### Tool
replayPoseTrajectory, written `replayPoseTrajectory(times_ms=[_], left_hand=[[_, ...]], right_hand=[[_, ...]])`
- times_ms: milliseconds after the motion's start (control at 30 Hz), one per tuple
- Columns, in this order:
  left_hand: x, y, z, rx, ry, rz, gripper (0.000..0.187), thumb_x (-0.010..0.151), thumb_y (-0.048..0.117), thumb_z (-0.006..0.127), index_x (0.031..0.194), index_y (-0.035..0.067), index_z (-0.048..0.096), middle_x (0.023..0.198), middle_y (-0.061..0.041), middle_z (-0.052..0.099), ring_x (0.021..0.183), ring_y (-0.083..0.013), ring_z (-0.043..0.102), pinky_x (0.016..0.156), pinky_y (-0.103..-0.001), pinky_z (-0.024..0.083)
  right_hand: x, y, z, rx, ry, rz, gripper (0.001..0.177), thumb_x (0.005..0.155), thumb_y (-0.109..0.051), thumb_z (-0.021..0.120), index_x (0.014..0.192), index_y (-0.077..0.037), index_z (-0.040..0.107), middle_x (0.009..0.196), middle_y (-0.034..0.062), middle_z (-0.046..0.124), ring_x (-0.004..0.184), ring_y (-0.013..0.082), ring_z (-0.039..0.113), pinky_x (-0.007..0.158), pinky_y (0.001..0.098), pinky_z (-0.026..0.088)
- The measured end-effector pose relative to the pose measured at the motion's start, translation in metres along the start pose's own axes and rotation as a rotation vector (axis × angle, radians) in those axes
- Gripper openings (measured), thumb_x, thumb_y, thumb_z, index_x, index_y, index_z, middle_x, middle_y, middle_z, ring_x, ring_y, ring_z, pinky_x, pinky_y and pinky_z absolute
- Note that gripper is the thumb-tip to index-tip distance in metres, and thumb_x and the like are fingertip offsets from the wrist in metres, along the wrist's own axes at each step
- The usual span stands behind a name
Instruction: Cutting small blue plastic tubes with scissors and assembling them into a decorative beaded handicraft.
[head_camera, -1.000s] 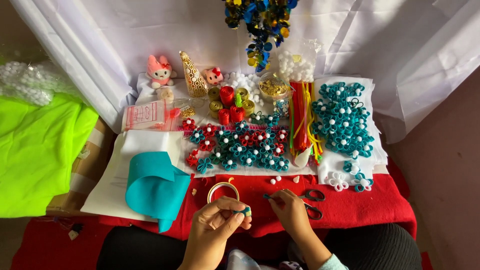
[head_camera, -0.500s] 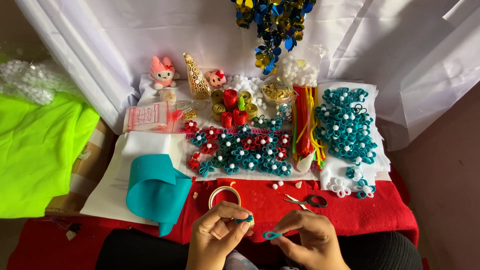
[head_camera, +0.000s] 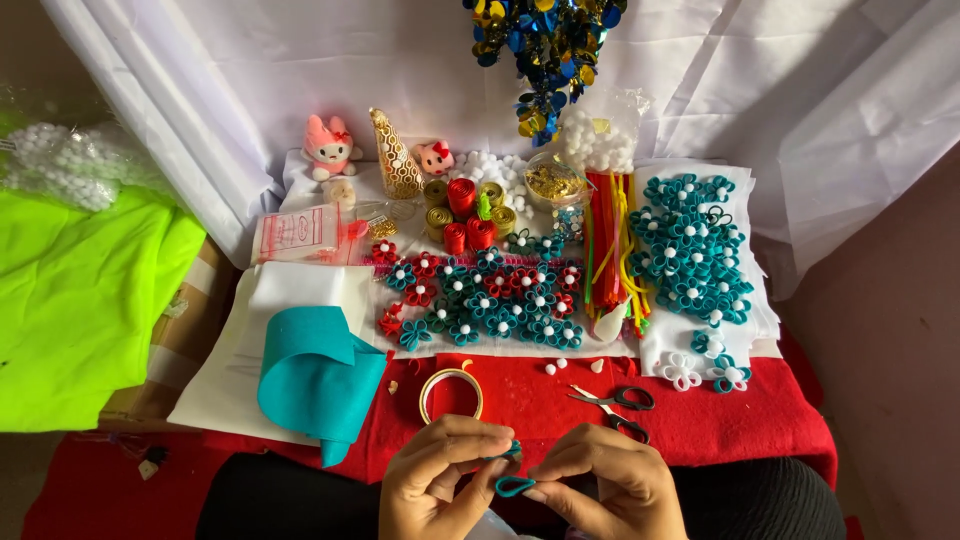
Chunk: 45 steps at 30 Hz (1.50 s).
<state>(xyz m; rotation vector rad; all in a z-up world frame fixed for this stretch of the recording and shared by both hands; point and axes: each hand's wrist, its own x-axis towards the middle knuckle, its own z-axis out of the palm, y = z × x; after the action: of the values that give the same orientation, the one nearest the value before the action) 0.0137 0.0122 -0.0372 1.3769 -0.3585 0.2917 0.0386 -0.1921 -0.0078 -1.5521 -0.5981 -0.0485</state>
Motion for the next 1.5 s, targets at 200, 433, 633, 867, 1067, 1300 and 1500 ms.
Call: replayPoseTrajectory(times_ms=[200, 433, 633, 867, 1067, 1300, 1500], left_hand=[[-0.002, 0.008, 0.005, 0.034, 0.008, 0.052, 0.027, 0.082, -0.015, 0.069, 0.107, -0.006, 0.072, 0.113, -0.023, 0.073, 0.09, -0.0209, 0.079, 0.078, -0.025, 0.069], [-0.005, 0.007, 0.005, 0.019, -0.005, 0.075, 0.029, 0.083, -0.015, 0.068, 0.111, -0.007, 0.071, 0.116, -0.024, 0.072, 0.093, -0.0219, 0.078, 0.081, -0.027, 0.069], [-0.005, 0.007, 0.006, 0.023, -0.008, 0.104, 0.027, 0.084, -0.014, 0.068, 0.11, -0.007, 0.071, 0.113, -0.023, 0.073, 0.091, -0.0208, 0.077, 0.078, -0.025, 0.068], [-0.005, 0.01, 0.008, 0.012, 0.005, 0.107, 0.021, 0.086, -0.01, 0.068, 0.107, -0.006, 0.073, 0.107, -0.023, 0.075, 0.084, -0.0189, 0.075, 0.072, -0.023, 0.065], [-0.008, 0.009, 0.004, -0.02, -0.068, 0.075, 0.038, 0.077, -0.013, 0.078, 0.113, -0.004, 0.072, 0.114, -0.021, 0.074, 0.095, -0.0221, 0.077, 0.082, -0.027, 0.066], [0.001, 0.025, 0.001, 0.126, -0.101, 0.132, 0.031, 0.076, -0.013, 0.078, 0.102, 0.002, 0.072, 0.102, -0.016, 0.079, 0.081, -0.0182, 0.076, 0.068, -0.022, 0.063], [0.001, 0.033, -0.002, 0.328, -0.104, 0.187, 0.032, 0.074, -0.009, 0.082, 0.101, 0.008, 0.079, 0.098, -0.006, 0.078, 0.07, -0.01, 0.069, 0.058, -0.019, 0.054]], right_hand=[[-0.004, 0.0, 0.003, -0.063, 0.074, 0.013, 0.01, 0.071, 0.001, 0.087, 0.075, -0.003, 0.078, 0.076, 0.0073, 0.077, 0.067, 0.0142, 0.074, 0.063, 0.0233, 0.058], [-0.002, -0.002, 0.007, -0.118, 0.096, 0.002, 0.011, 0.069, 0.0, 0.087, 0.074, -0.003, 0.077, 0.075, 0.007, 0.078, 0.067, 0.0142, 0.075, 0.063, 0.0237, 0.06], [-0.001, -0.002, 0.009, -0.155, 0.111, -0.017, 0.014, 0.068, 0.0, 0.088, 0.074, -0.004, 0.076, 0.075, 0.0067, 0.078, 0.067, 0.0141, 0.075, 0.064, 0.0231, 0.061], [-0.001, -0.003, 0.013, -0.173, 0.14, -0.026, 0.014, 0.067, 0.001, 0.087, 0.074, -0.003, 0.076, 0.074, 0.0062, 0.077, 0.066, 0.013, 0.074, 0.063, 0.0218, 0.06], [-0.005, 0.002, 0.015, -0.163, 0.158, -0.05, 0.014, 0.069, 0.001, 0.086, 0.075, -0.004, 0.074, 0.077, 0.0068, 0.074, 0.068, 0.0138, 0.072, 0.063, 0.0225, 0.058], [-0.005, -0.001, 0.006, -0.29, 0.035, -0.098, 0.026, 0.074, -0.012, 0.086, 0.097, -0.004, 0.079, 0.09, 0.0076, 0.079, 0.078, 0.0156, 0.078, 0.072, 0.0254, 0.063], [-0.002, -0.004, 0.003, -0.235, -0.054, -0.129, 0.023, 0.075, -0.009, 0.085, 0.096, -0.002, 0.077, 0.093, 0.0079, 0.079, 0.078, 0.0176, 0.077, 0.069, 0.0264, 0.063]])
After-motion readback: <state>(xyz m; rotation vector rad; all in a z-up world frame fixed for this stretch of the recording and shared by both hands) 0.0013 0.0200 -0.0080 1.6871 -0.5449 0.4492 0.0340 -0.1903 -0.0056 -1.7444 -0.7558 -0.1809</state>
